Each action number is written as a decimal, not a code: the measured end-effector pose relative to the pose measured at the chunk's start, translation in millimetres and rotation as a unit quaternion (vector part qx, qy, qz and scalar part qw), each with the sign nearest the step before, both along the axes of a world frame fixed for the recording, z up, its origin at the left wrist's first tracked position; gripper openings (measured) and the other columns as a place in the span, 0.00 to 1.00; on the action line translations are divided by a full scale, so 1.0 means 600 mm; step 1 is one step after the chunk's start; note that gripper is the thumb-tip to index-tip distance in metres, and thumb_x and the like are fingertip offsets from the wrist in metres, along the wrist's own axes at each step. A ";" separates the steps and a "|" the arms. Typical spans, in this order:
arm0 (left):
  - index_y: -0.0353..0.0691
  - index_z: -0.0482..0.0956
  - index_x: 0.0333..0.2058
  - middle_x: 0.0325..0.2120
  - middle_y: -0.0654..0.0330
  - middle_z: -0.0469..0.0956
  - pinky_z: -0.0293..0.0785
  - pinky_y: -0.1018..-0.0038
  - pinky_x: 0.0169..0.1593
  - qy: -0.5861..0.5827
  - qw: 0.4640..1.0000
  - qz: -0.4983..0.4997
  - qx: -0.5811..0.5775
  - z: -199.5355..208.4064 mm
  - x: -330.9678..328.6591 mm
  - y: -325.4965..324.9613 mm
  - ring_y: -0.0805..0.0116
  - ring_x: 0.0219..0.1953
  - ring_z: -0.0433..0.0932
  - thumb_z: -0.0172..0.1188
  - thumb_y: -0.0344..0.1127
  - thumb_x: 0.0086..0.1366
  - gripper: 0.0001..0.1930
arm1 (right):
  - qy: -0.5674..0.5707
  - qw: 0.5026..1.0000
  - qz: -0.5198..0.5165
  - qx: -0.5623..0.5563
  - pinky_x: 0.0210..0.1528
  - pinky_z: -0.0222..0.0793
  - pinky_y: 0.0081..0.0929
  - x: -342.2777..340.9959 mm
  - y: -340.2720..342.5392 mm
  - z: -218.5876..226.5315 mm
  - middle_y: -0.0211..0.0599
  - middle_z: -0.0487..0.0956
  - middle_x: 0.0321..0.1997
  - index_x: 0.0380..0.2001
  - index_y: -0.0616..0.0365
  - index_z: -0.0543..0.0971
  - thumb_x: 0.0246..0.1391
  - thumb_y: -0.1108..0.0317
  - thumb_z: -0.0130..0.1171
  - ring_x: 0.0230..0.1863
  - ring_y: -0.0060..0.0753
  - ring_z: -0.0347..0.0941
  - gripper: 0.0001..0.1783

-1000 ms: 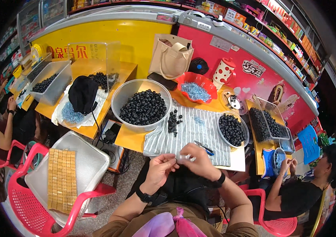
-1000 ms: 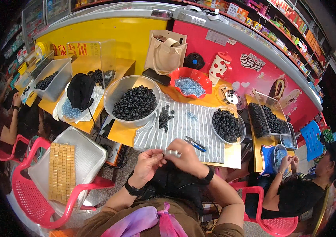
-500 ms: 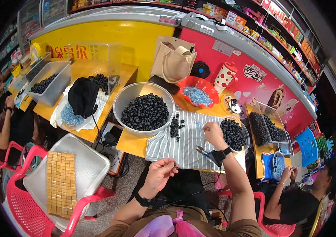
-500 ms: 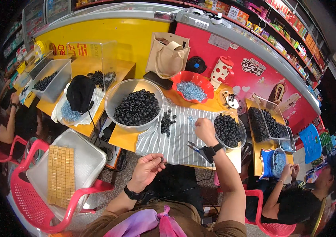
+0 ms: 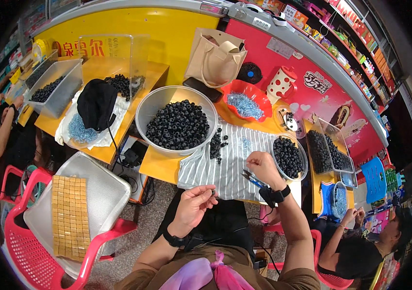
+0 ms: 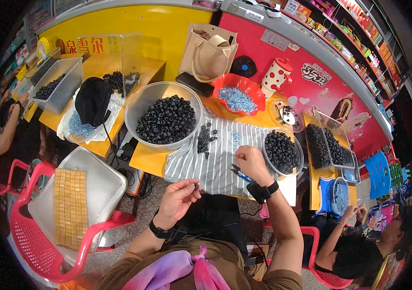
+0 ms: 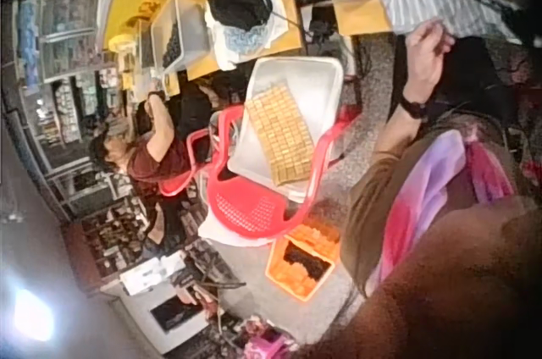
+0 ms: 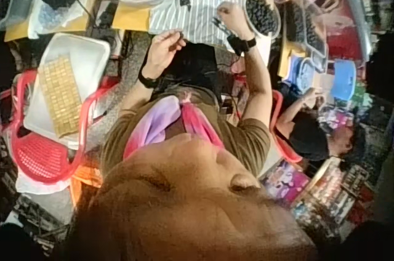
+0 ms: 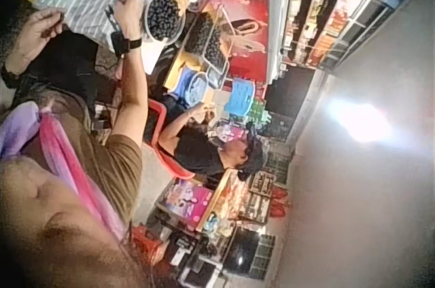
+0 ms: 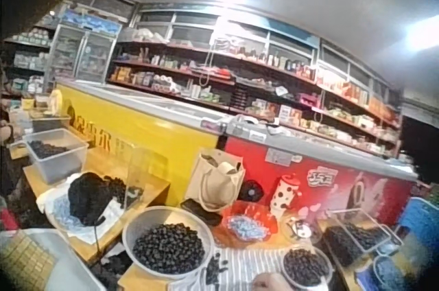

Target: Inspecting and sorting small black industrial components at a workstation in a manufacturing facility.

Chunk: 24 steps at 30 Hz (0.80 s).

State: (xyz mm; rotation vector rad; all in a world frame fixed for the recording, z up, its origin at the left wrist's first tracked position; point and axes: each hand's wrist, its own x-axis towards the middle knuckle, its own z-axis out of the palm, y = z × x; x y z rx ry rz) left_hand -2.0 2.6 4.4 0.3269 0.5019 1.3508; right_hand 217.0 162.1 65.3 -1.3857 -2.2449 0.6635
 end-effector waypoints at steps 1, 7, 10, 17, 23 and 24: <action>0.32 0.76 0.44 0.33 0.56 0.80 0.73 0.82 0.33 -0.004 1.000 0.001 0.004 0.002 0.001 0.000 0.71 0.30 0.78 0.56 0.27 0.64 0.11 | 0.001 1.000 -0.001 -0.002 0.31 0.70 0.35 -0.003 -0.006 -0.001 0.45 0.77 0.24 0.25 0.61 0.81 0.38 0.73 0.63 0.28 0.46 0.76 0.07; 0.32 0.75 0.45 0.36 0.55 0.79 0.74 0.82 0.34 -0.037 0.998 -0.034 0.032 0.005 0.006 0.000 0.70 0.32 0.79 0.54 0.26 0.64 0.11 | -0.036 0.999 0.019 0.021 0.32 0.67 0.37 -0.007 -0.026 -0.018 0.42 0.75 0.26 0.24 0.60 0.79 0.39 0.72 0.63 0.30 0.46 0.74 0.06; 0.32 0.75 0.45 0.37 0.54 0.79 0.75 0.81 0.36 -0.042 0.997 -0.047 0.051 0.010 0.012 0.002 0.69 0.34 0.79 0.54 0.26 0.64 0.11 | 0.011 0.997 0.016 0.068 0.32 0.67 0.39 -0.003 -0.027 -0.032 0.44 0.75 0.27 0.25 0.61 0.77 0.42 0.73 0.60 0.30 0.49 0.73 0.04; 0.30 0.75 0.46 0.39 0.53 0.78 0.75 0.78 0.43 -0.030 0.996 -0.037 0.070 0.016 0.019 -0.004 0.67 0.37 0.79 0.53 0.23 0.64 0.12 | 0.009 0.992 0.005 0.124 0.34 0.68 0.41 -0.018 -0.064 -0.017 0.45 0.74 0.28 0.25 0.61 0.76 0.44 0.72 0.60 0.32 0.51 0.73 0.05; 0.28 0.75 0.47 0.40 0.53 0.78 0.75 0.78 0.45 0.059 0.994 -0.016 0.092 0.031 0.030 -0.011 0.66 0.39 0.79 0.53 0.22 0.63 0.13 | -0.068 0.983 0.036 0.164 0.37 0.69 0.43 -0.026 -0.056 -0.030 0.44 0.73 0.28 0.24 0.58 0.77 0.40 0.75 0.57 0.38 0.50 0.72 0.04; 0.28 0.75 0.47 0.41 0.52 0.78 0.75 0.78 0.45 0.067 0.993 -0.015 0.098 0.032 0.030 -0.012 0.66 0.39 0.79 0.53 0.22 0.63 0.13 | -0.077 0.982 0.049 0.164 0.37 0.69 0.44 -0.033 -0.053 -0.028 0.44 0.73 0.28 0.23 0.58 0.77 0.39 0.76 0.55 0.37 0.50 0.72 0.04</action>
